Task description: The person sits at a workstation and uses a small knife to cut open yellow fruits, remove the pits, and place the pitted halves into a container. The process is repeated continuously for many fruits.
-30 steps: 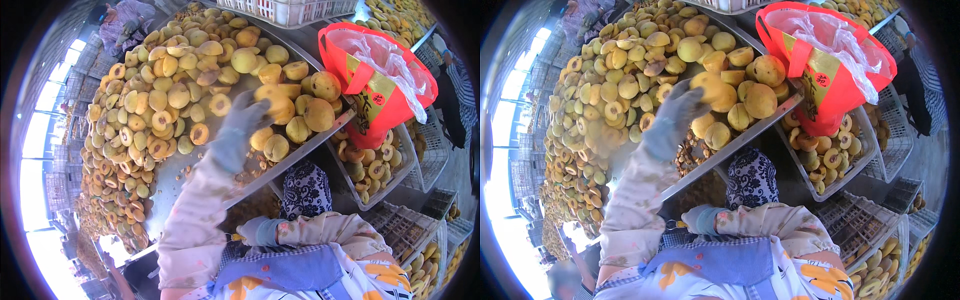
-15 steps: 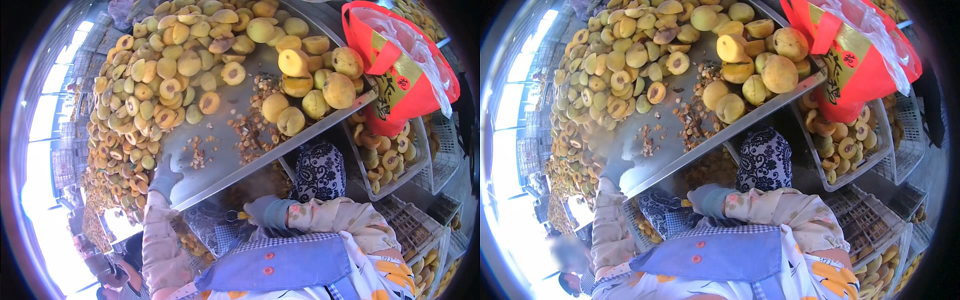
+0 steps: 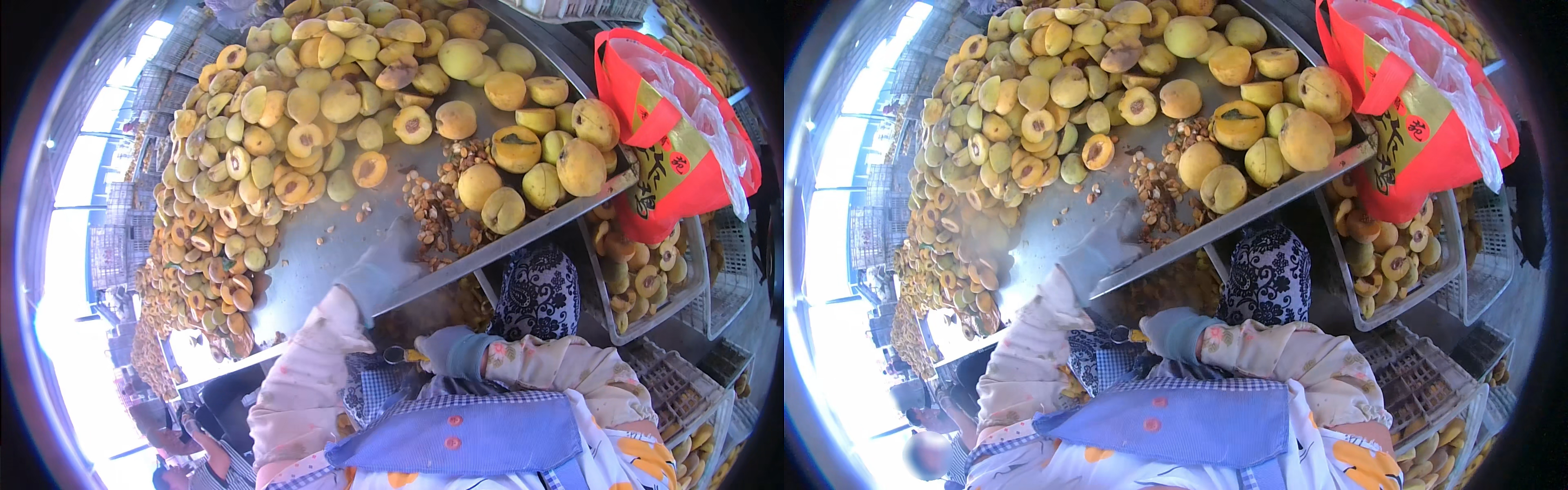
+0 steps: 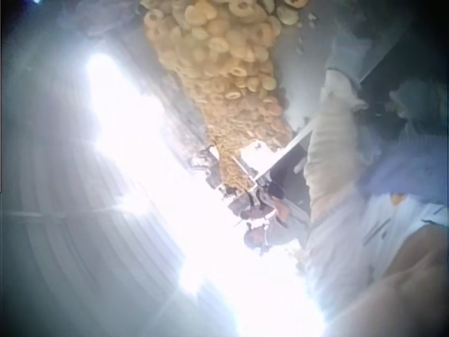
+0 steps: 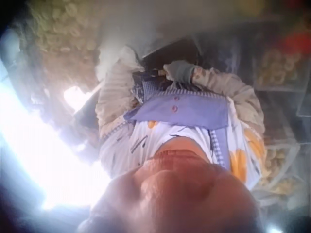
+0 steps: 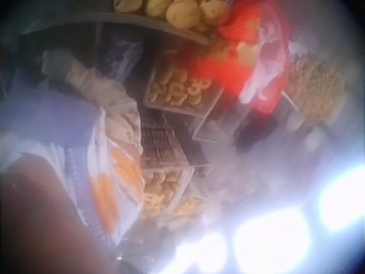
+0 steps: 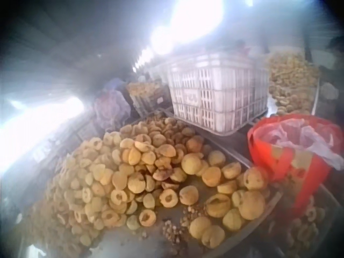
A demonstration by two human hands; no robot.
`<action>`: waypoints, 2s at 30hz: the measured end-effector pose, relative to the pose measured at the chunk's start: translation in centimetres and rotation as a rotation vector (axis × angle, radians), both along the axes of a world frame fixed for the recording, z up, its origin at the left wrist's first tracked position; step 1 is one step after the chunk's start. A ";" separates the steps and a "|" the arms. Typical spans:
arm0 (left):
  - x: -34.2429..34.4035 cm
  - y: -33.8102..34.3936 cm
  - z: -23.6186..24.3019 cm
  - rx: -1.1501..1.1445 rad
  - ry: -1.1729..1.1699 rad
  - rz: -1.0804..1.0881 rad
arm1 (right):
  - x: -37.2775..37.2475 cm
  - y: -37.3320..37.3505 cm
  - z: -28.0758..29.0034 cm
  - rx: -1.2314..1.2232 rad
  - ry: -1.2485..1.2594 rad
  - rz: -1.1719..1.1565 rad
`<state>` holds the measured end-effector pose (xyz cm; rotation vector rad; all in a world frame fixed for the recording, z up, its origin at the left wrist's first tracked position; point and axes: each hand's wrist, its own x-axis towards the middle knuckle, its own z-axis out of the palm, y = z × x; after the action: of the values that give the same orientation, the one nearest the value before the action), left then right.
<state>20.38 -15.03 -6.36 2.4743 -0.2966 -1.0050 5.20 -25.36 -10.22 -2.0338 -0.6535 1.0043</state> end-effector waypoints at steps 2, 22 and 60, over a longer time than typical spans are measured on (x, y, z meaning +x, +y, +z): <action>-0.1 -3.9 0.2 -0.101 -0.079 0.069 | 0.0 0.6 -0.9 0.014 -0.007 0.011; 12.7 -8.2 0.7 0.241 -0.751 0.000 | 1.0 0.6 1.1 -0.066 0.079 0.056; 1.1 -1.3 5.7 -0.112 -0.626 -0.361 | 0.7 0.2 -0.5 -0.115 0.063 -0.053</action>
<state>21.45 -16.31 -0.65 2.6198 -0.9924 -0.2844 5.95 -25.14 -10.74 -2.0985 -0.5163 1.0922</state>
